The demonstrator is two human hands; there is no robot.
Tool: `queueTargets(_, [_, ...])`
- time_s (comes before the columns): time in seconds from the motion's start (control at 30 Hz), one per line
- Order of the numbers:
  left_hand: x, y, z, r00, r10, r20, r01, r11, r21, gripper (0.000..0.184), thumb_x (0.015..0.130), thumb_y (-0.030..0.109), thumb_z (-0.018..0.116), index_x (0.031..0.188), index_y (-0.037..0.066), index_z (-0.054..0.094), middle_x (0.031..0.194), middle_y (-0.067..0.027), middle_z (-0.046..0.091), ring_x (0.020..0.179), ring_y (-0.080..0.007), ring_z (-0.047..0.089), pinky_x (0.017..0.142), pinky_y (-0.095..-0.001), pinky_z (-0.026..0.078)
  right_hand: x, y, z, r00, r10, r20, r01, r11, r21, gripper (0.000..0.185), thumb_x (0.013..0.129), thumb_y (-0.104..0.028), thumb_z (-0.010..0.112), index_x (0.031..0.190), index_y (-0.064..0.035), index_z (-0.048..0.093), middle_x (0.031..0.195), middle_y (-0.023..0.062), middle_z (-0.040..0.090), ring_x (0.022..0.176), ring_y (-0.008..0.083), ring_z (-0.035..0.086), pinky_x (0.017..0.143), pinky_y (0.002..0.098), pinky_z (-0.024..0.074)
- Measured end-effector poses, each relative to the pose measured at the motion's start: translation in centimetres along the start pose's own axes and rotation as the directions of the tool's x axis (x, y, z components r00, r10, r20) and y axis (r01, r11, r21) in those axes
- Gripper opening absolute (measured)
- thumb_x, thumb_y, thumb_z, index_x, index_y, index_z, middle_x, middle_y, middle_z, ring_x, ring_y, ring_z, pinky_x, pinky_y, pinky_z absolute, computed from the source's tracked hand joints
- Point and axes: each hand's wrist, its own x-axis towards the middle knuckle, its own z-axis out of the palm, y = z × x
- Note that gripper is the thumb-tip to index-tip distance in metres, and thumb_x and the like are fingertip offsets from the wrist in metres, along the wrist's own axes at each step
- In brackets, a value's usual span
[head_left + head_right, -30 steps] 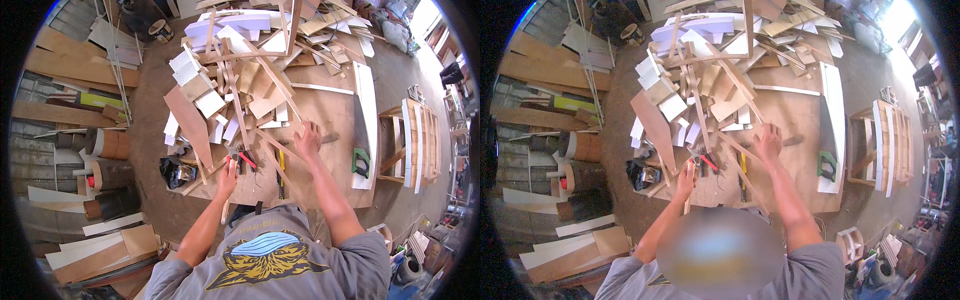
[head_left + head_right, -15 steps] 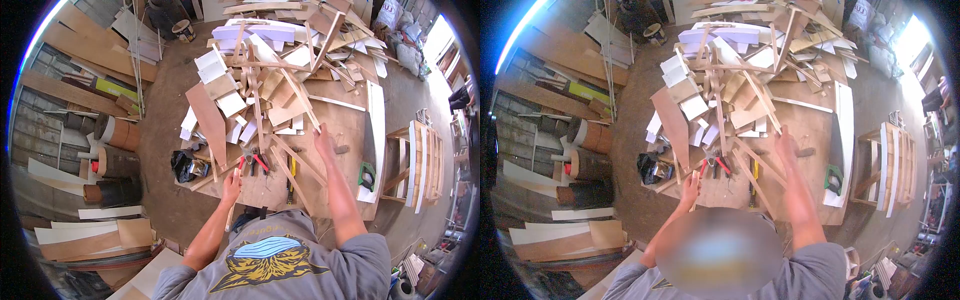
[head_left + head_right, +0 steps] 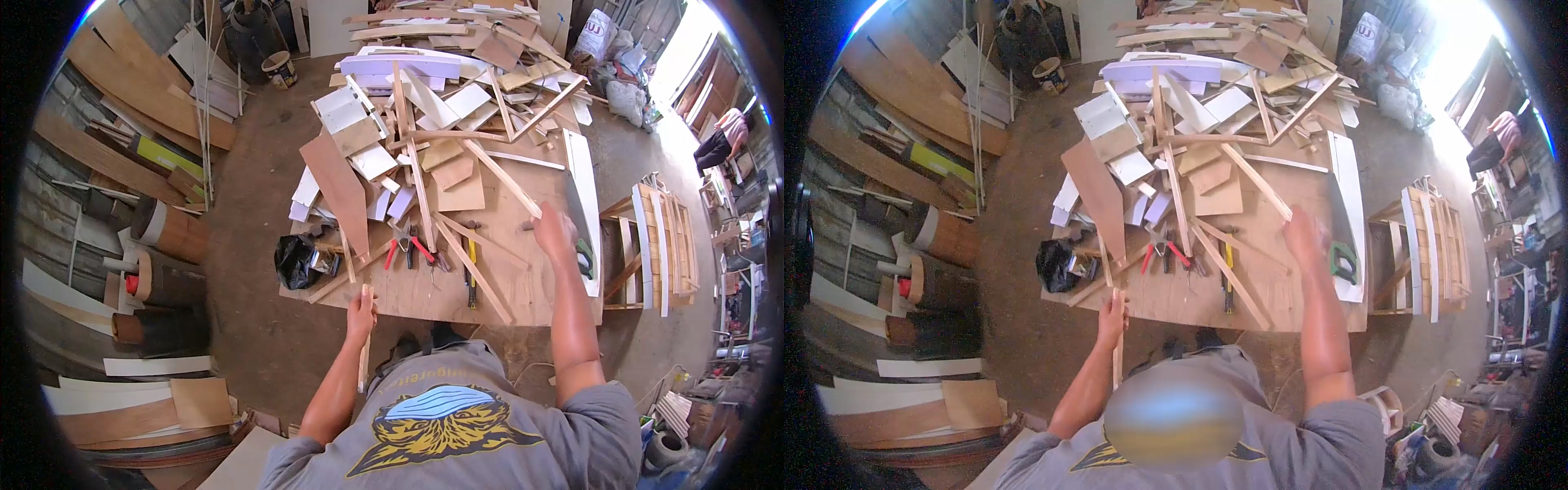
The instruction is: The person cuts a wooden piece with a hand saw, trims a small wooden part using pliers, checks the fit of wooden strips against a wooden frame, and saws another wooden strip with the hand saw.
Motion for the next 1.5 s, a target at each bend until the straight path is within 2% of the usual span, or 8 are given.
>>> queueTargets(0.17, [-2.8, -2.4, -2.7, 0.997, -0.077, 0.019, 0.077, 0.996, 0.035, 0.05, 0.107, 0.052, 0.044, 0.102, 0.006, 0.062, 0.062, 0.0019, 0.05, 0.044, -0.0068, 0.043, 0.041, -0.0247, 0.035, -5.0, 4.6, 3.3, 0.973, 0.112, 0.2, -0.131, 0.988, 0.085, 0.04, 0.094, -0.029, 0.067, 0.119, 0.0015, 0.062, 0.096, 0.0224, 0.072, 0.078, 0.0392, 0.071, 0.067, 0.0491, 0.0524])
queueTargets(0.3, [-4.3, -2.7, -2.3, 0.989, -0.117, 0.085, 0.115, 0.993, 0.036, 0.049, 0.106, 0.051, 0.047, 0.102, 0.005, 0.062, 0.063, 0.0021, 0.05, 0.046, -0.0062, 0.043, 0.043, -0.0243, 0.035, -12.8, 5.7, 1.6, 0.928, 0.161, 0.336, -0.322, 0.8, 0.506, 0.035, 0.091, -0.021, 0.074, 0.113, 0.0027, 0.062, 0.07, 0.0025, 0.054, 0.054, 0.0108, 0.05, 0.043, 0.0303, 0.0401])
queueTargets(0.33, [-4.7, -2.5, -2.1, 0.986, -0.134, 0.1, 0.131, 0.991, 0.034, 0.048, 0.105, 0.051, 0.049, 0.102, 0.005, 0.062, 0.063, 0.0022, 0.049, 0.047, -0.0059, 0.043, 0.043, -0.0241, 0.034, -14.3, 6.7, 1.7, 0.926, 0.16, 0.342, -0.339, 0.75, 0.567, 0.036, 0.091, -0.019, 0.074, 0.116, 0.0027, 0.062, 0.069, 0.0027, 0.054, 0.054, 0.0111, 0.051, 0.043, 0.0301, 0.0399])
queueTargets(0.63, [-5.3, -1.9, 3.8, 0.963, 0.183, 0.2, -0.248, 0.889, 0.383, 0.039, 0.095, 0.037, 0.072, 0.079, 0.003, 0.061, 0.066, 0.0039, 0.052, 0.064, -0.0094, 0.043, 0.057, -0.0327, 0.038, -24.0, 14.2, 4.1, 0.934, 0.082, 0.346, -0.352, 0.357, 0.865, 0.028, 0.099, -0.022, 0.064, 0.12, -0.0039, 0.068, 0.072, -0.0025, 0.056, 0.058, 0.0061, 0.052, 0.047, 0.023, 0.0425])
queueTargets(0.93, [-11.9, 7.3, 16.1, 0.949, 0.26, 0.18, -0.29, 0.942, 0.169, 0.035, 0.097, 0.038, 0.071, 0.078, 0.009, 0.064, 0.067, 0.0065, 0.052, 0.058, -0.003, 0.039, 0.048, -0.0245, 0.03, -29.4, 21.3, 2.8, 0.955, -0.109, 0.276, -0.231, 0.313, 0.921, 0.032, 0.099, -0.026, 0.063, 0.114, 0.0021, 0.07, 0.072, 0.0011, 0.06, 0.064, 0.0091, 0.057, 0.055, 0.0256, 0.0466])
queueTargets(1.07, [-16.6, 12.2, 22.5, 0.898, 0.429, 0.1, -0.422, 0.903, -0.084, 0.031, 0.099, 0.037, 0.068, 0.098, 0.006, 0.07, 0.074, 0.0043, 0.059, 0.054, -0.0026, 0.041, 0.046, -0.0225, 0.034, -32.6, 27.7, 4.7, 0.931, -0.213, 0.296, -0.22, 0.319, 0.922, 0.028, 0.093, -0.019, 0.069, 0.11, 0.0022, 0.072, 0.076, 0.0003, 0.064, 0.07, 0.0095, 0.059, 0.065, 0.0268, 0.0475])
queueTargets(1.23, [-19.5, 12.7, 27.9, 0.832, 0.538, 0.132, -0.465, 0.808, -0.363, 0.038, 0.102, 0.036, 0.064, 0.12, 0.004, 0.067, 0.085, -0.0004, 0.065, 0.051, -0.0031, 0.043, 0.045, -0.0215, 0.036, -36.1, 33.8, 5.7, 0.93, -0.16, 0.332, -0.25, 0.388, 0.887, 0.03, 0.086, -0.012, 0.075, 0.111, 0.0034, 0.072, 0.079, -0.0018, 0.065, 0.074, 0.0072, 0.057, 0.067, 0.0256, 0.0458])
queueTargets(1.5, [-24.0, 11.7, 31.6, 0.838, 0.519, 0.166, -0.409, 0.801, -0.438, 0.048, 0.103, 0.039, 0.061, 0.126, -0.003, 0.063, 0.091, -0.009, 0.072, 0.051, -0.0044, 0.045, 0.047, -0.0201, 0.038, -36.3, 37.9, 6.7, 0.956, -0.11, 0.272, -0.192, 0.468, 0.862, 0.036, 0.077, -0.005, 0.078, 0.112, 0.0037, 0.072, 0.081, -0.0014, 0.065, 0.076, 0.0078, 0.057, 0.068, 0.0262, 0.0465])
